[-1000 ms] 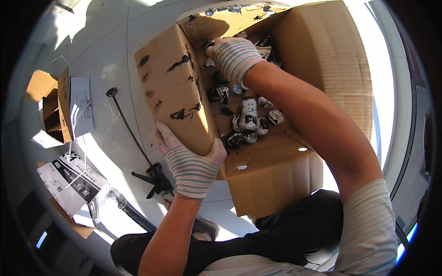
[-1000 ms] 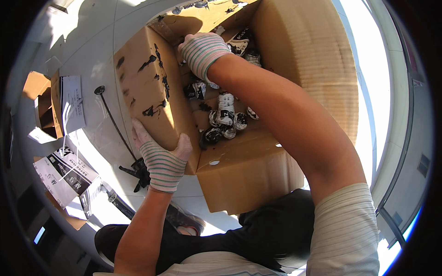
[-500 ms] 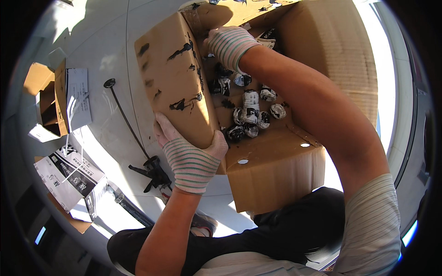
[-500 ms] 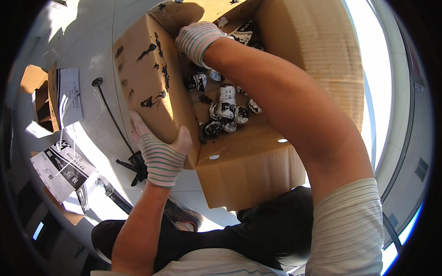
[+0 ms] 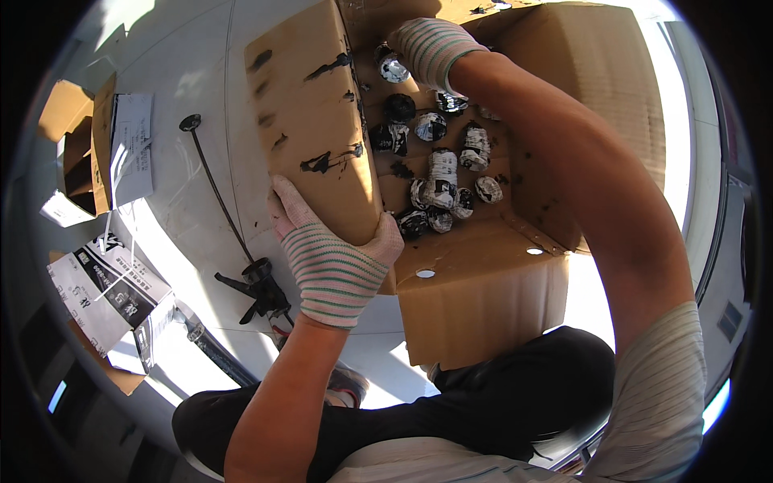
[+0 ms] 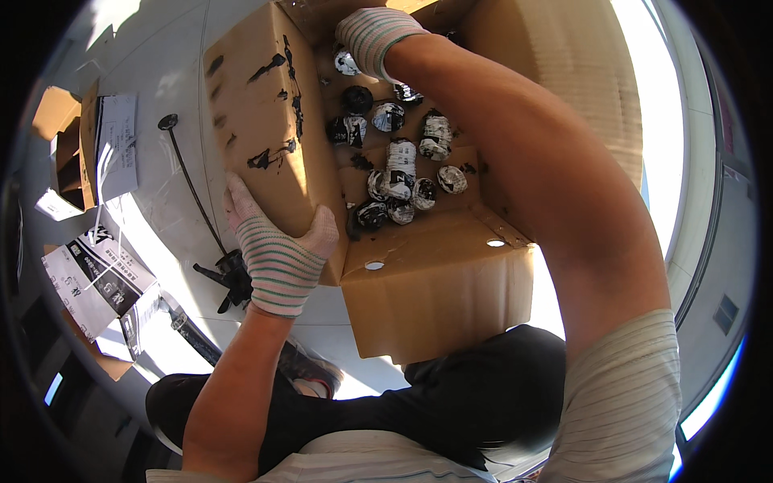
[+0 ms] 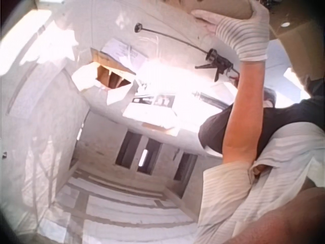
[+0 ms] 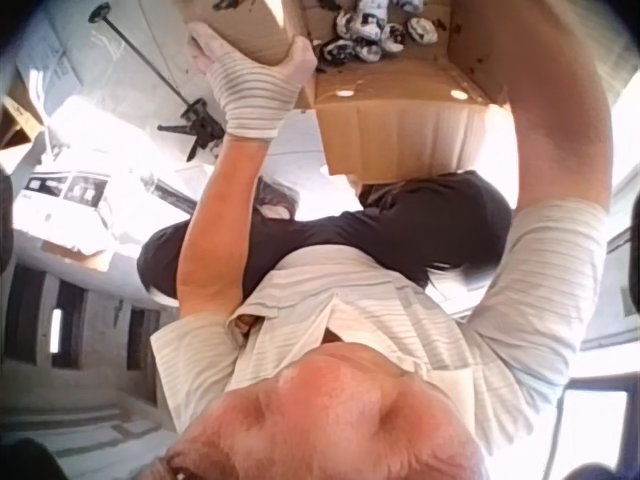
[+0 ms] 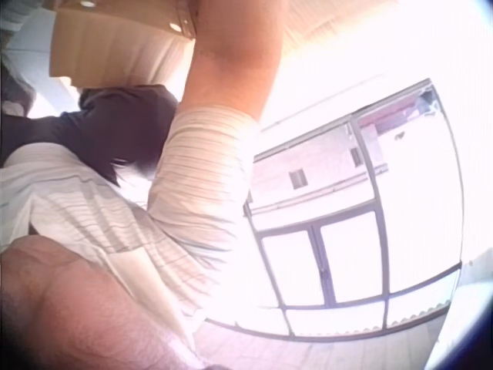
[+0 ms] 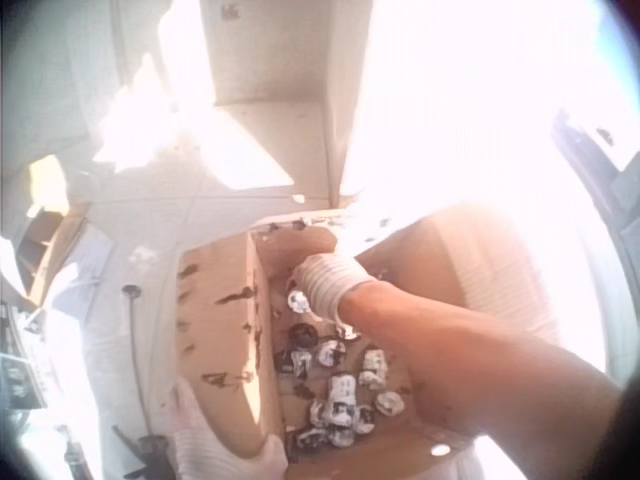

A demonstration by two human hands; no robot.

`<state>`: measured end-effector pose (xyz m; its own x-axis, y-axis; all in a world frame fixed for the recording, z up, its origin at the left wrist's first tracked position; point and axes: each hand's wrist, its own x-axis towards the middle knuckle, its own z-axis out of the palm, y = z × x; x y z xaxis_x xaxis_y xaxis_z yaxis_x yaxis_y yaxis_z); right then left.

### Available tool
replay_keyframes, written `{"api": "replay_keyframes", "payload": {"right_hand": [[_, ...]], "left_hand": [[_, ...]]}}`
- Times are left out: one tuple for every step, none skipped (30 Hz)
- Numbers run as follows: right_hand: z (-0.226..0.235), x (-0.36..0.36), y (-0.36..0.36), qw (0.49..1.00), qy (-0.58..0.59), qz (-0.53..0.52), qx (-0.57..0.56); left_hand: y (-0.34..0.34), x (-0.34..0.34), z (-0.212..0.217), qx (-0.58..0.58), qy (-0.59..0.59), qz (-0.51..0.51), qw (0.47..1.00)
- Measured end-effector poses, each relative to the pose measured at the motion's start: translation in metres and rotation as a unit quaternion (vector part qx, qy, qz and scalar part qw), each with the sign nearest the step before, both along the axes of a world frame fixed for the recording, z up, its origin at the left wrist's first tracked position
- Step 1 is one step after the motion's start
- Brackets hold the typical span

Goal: The person sits on the floor and sorts small wrapped items inside a cardboard box, picking them up and placing them back. They use a caulking gun to apply sealant to the box flaps, then stand and walk away.

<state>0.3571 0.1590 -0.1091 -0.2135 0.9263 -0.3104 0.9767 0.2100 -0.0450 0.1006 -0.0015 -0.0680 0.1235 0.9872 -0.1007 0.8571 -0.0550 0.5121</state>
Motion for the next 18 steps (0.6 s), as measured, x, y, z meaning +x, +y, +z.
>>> {"api": "replay_keyframes", "payload": {"right_hand": [[0.003,-0.002,0.001,1.0,0.0,-0.001,-0.003],[0.003,-0.003,0.003,1.0,0.006,-0.004,0.0],[0.005,-0.004,0.004,1.0,0.01,-0.012,-0.002],[0.005,-0.006,0.005,1.0,0.014,-0.02,-0.006],[0.005,-0.008,0.007,0.999,0.018,-0.028,-0.009],[0.006,-0.01,0.007,0.999,0.022,-0.035,-0.012],[0.004,-0.006,0.006,0.999,0.022,-0.033,-0.013],[0.001,-0.002,0.004,0.999,0.023,-0.031,-0.014],[-0.001,0.002,0.002,0.999,0.023,-0.029,-0.014],[0.001,0.001,0.002,0.999,0.018,-0.036,-0.023],[0.006,-0.003,0.003,0.998,0.013,-0.044,-0.031],[0.009,-0.005,0.003,0.998,0.008,-0.052,-0.04],[0.007,-0.004,0.003,0.998,0.022,-0.046,-0.022],[0.005,-0.004,0.003,0.999,0.035,-0.04,-0.005],[0.004,-0.006,0.003,0.998,0.048,-0.034,0.013],[0.004,-0.007,0.002,0.999,0.038,-0.026,0.012],[0.003,-0.005,0.001,0.999,0.043,-0.03,0.013],[0.001,-0.004,0.001,0.998,0.047,-0.033,0.014]], "left_hand": [[0.0,-0.002,0.002,0.002,-0.008,0.003,1.0],[0.0,-0.003,0.005,0.004,-0.016,0.005,1.0],[0.0,-0.005,0.007,0.006,-0.024,0.007,1.0],[0.0,-0.005,0.007,0.01,-0.019,0.004,1.0],[0.0,-0.005,0.007,0.014,-0.013,0.002,1.0],[0.0,-0.006,0.008,0.019,-0.008,-0.001,1.0],[-0.001,-0.005,0.005,0.022,-0.008,-0.007,1.0],[-0.002,-0.004,0.002,0.025,-0.008,-0.013,1.0],[-0.002,-0.003,0.0,0.027,-0.009,-0.019,0.999],[-0.002,-0.002,0.002,0.02,-0.012,-0.013,1.0],[0.0,-0.002,0.004,0.013,-0.016,-0.008,1.0],[0.001,-0.002,0.006,0.005,-0.019,-0.002,1.0],[0.0,-0.002,0.006,0.004,-0.027,0.002,1.0],[0.0,-0.002,0.006,0.003,-0.035,0.005,0.999],[-0.001,-0.004,0.005,0.001,-0.044,0.009,0.999],[-0.001,-0.006,0.004,0.008,-0.03,-0.004,0.999],[0.0,-0.007,0.002,0.015,-0.017,-0.018,1.0],[0.0,-0.008,0.0,0.022,-0.003,-0.031,0.999]]}}
